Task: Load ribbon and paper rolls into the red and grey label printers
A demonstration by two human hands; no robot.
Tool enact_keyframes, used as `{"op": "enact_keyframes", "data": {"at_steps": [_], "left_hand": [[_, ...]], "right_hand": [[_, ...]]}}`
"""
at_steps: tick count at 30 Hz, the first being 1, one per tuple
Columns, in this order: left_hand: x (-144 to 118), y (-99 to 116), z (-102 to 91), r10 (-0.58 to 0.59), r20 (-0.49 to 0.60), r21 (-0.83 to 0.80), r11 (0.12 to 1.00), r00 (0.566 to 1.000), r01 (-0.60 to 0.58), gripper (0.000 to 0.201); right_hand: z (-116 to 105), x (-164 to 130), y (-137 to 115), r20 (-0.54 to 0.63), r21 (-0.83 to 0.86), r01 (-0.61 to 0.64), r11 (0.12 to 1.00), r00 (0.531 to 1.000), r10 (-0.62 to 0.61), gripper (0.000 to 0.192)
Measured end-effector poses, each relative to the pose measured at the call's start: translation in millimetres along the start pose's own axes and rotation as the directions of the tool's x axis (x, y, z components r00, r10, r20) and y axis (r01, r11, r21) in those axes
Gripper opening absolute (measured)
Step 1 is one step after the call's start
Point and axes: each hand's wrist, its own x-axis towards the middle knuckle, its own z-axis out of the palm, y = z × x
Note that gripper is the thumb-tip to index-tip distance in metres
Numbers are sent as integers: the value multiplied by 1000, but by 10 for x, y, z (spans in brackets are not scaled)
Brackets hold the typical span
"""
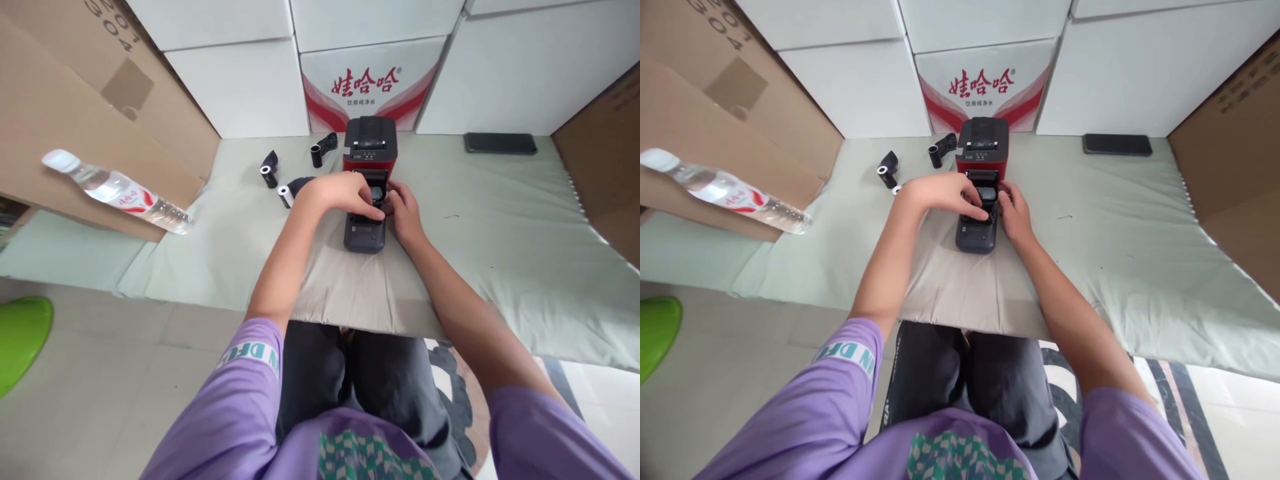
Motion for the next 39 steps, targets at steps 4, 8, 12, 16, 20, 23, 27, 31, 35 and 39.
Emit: {"op": "enact_keyframes", "data": {"at_steps": [4,8,12,16,20,23,27,31,35,39], "left_hand": [[-95,151,-23,-39,45,89,995,998,35,34],[-182,278,-40,-21,-36,113,993,999,24,23],[-246,257,-70,-5,-115,87,996,993,16,21],[-233,195,-63,3,-126,78,997,992,7,22],[-218,189,-43,12,-160,71,997,987,0,21],[-221,173,-47,17,-185,51,999,983,-8,21],[-151,-15,-59,-20,-219,33,999,976,28,28],[37,-348,-32,-165,-90,34,985,982,168,60],[192,-529,33,-163,114,-25,986,980,167,84],[206,-467,83,-151,248,-201,958,957,203,85]], "right_hand": [[-19,8,-15,83,23,78,997,993,-80,89],[-29,20,8,151,26,97,995,984,-100,94],[-28,12,16,154,62,85,994,984,-94,94],[-14,-23,-40,101,81,85,993,990,-93,81],[2,-63,-112,65,51,83,995,994,-87,63],[12,-71,-131,82,1,75,997,994,-75,56],[23,-63,-123,122,37,49,998,991,-53,42],[12,-63,-135,184,18,22,1000,983,-25,28],[-27,-54,-146,232,21,11,1000,973,-16,28],[-91,-35,-123,284,3,51,999,958,-50,38]]}}
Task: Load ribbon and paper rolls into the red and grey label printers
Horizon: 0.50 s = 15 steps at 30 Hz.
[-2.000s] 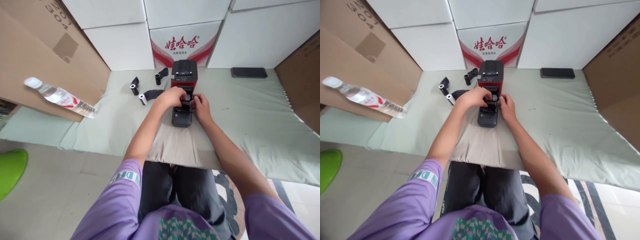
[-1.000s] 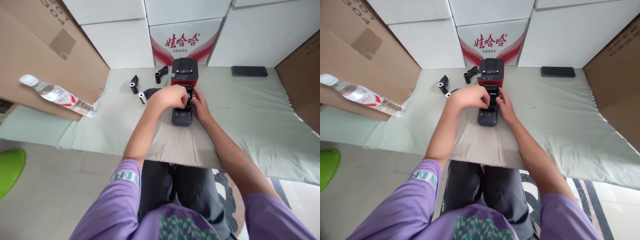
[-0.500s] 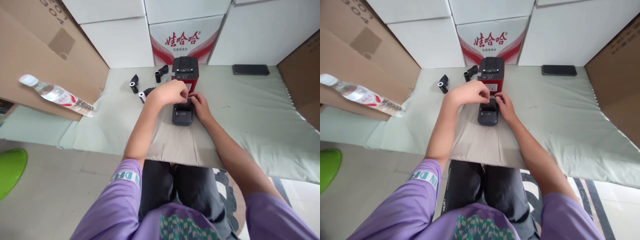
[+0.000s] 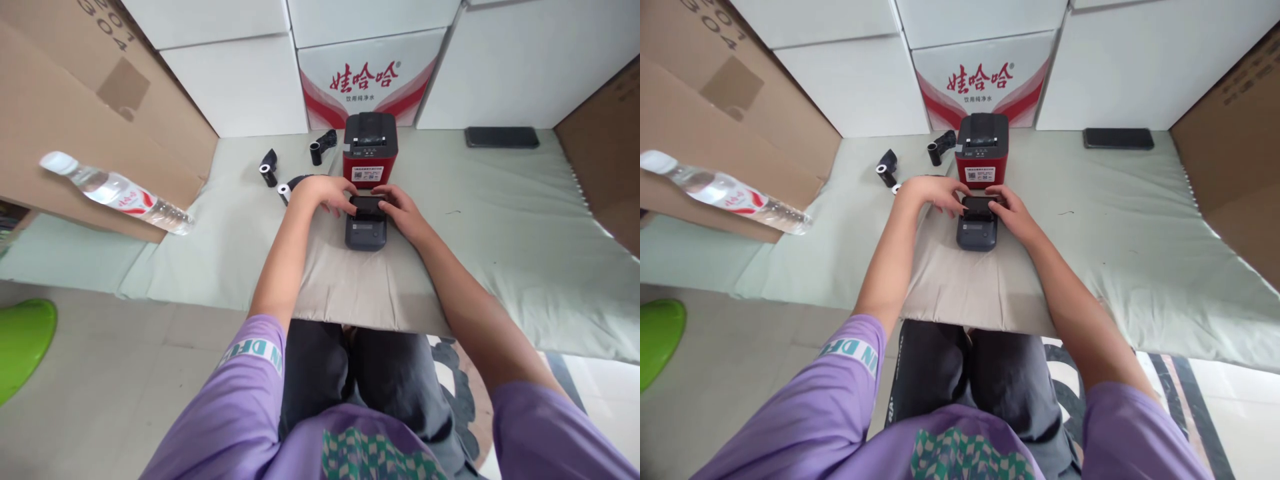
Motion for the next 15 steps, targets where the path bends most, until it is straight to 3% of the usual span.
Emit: {"op": "enact_keyframes", "data": {"at_steps": [5,9,12,15], "left_hand": [[-44,105,45,-44,-10,-88,995,999,43,80],[-19,72,44,-49,-3,-114,992,999,48,78],[32,-7,38,-9,10,-129,992,1000,11,80],[62,-92,13,14,-55,-107,994,998,-20,66]], "right_hand": [[-71,-9,33,75,-53,27,998,997,-23,56],[-72,-15,44,78,-60,36,998,996,-31,60],[-47,-13,36,39,-93,30,995,999,-27,53],[-33,-20,-2,-86,-202,25,979,995,-43,35]]}}
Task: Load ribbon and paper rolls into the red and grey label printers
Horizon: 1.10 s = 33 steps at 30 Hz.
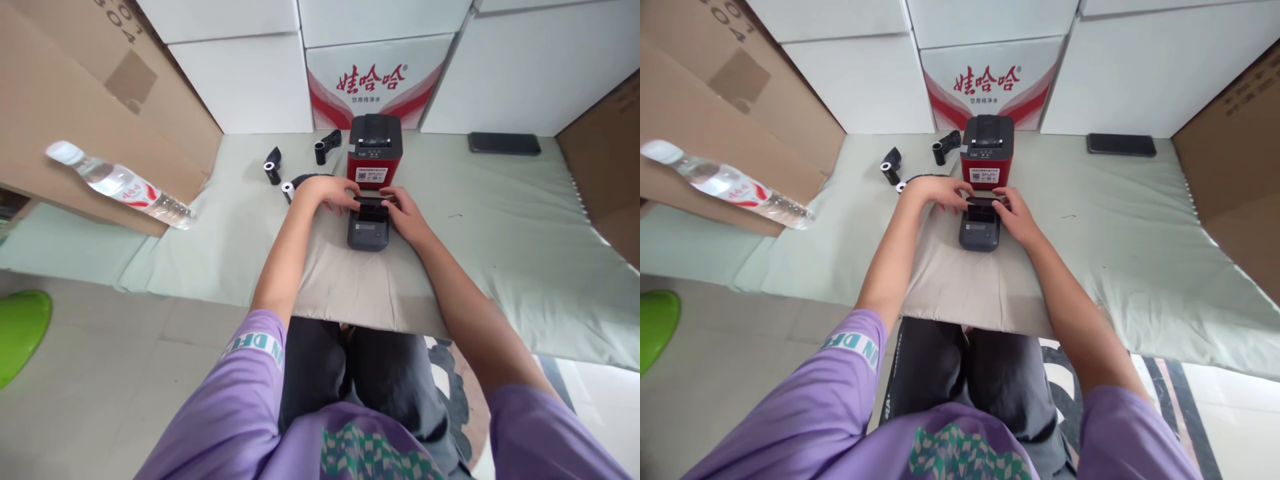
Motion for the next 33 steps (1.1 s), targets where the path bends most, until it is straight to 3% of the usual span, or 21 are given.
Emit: {"op": "enact_keyframes", "data": {"at_steps": [4,6,8,12,14,21,27,30,33], "left_hand": [[-80,-120,-110,-19,-225,34,999,974,27,40],[-160,-192,-180,-61,-296,44,996,953,77,36],[-232,-254,-237,-114,-333,51,989,936,138,34],[-294,-285,-269,-146,-359,25,986,922,166,33],[-294,-252,-256,-127,-353,29,989,927,147,34],[-293,-136,-218,-93,-326,73,990,941,124,35],[-291,-183,-236,-98,-353,43,992,930,121,30],[-303,-243,-266,-77,-409,30,995,910,97,29],[-329,-291,-294,-59,-504,29,996,862,85,28]], "right_hand": [[-16,-90,-134,-142,-202,-106,974,987,78,21],[10,-184,-262,-162,-253,-156,955,980,117,25],[80,-297,-427,-195,-293,-147,945,977,91,40],[320,-518,-722,-183,-376,-9,927,981,-65,99],[445,-598,-768,-146,-385,62,921,981,-127,119],[636,-663,-646,-123,-352,71,933,985,-121,129],[541,-586,-743,-114,-346,15,938,992,-58,127],[350,-515,-827,-150,-373,-4,928,987,-56,126],[88,-434,-904,-240,-383,-15,924,967,-84,121]]}}
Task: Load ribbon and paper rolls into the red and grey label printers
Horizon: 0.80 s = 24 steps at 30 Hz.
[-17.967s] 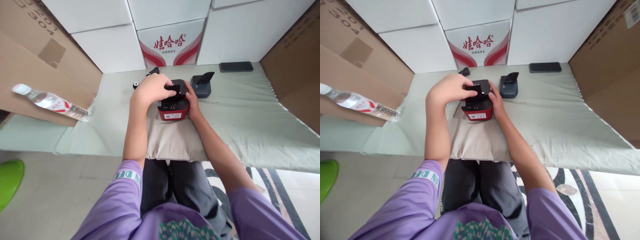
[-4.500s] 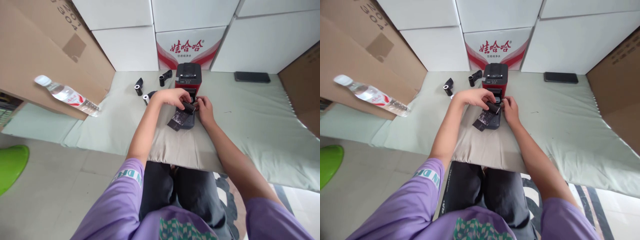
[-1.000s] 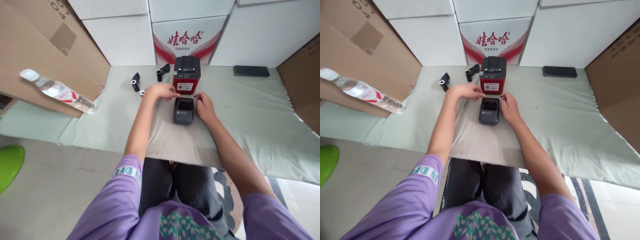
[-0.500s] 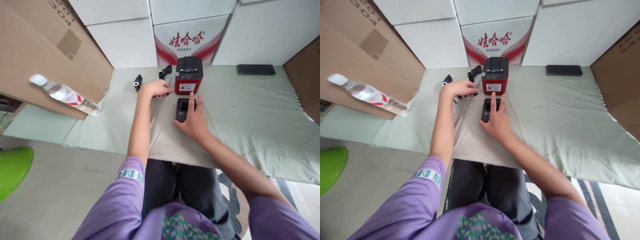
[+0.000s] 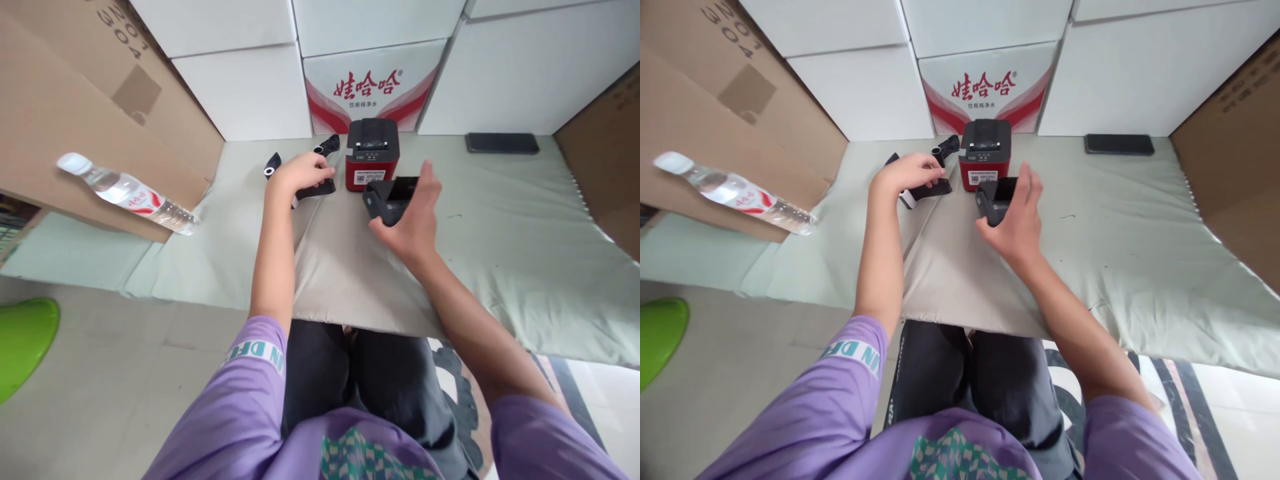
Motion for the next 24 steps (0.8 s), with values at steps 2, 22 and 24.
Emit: {"op": "enact_keyframes", "data": {"at_steps": [2,22,24], "left_hand": [[-4,-22,-10,-2,-92,10,1000,996,3,27],[325,37,510,113,-274,-54,990,955,-133,44],[428,-5,609,136,-322,-106,978,937,-179,44]], "right_hand": [[-143,94,41,-85,-13,-20,1000,996,19,118],[45,571,1059,-213,-209,-225,952,960,180,111],[27,570,1031,-181,-242,-254,936,960,214,113]]}}
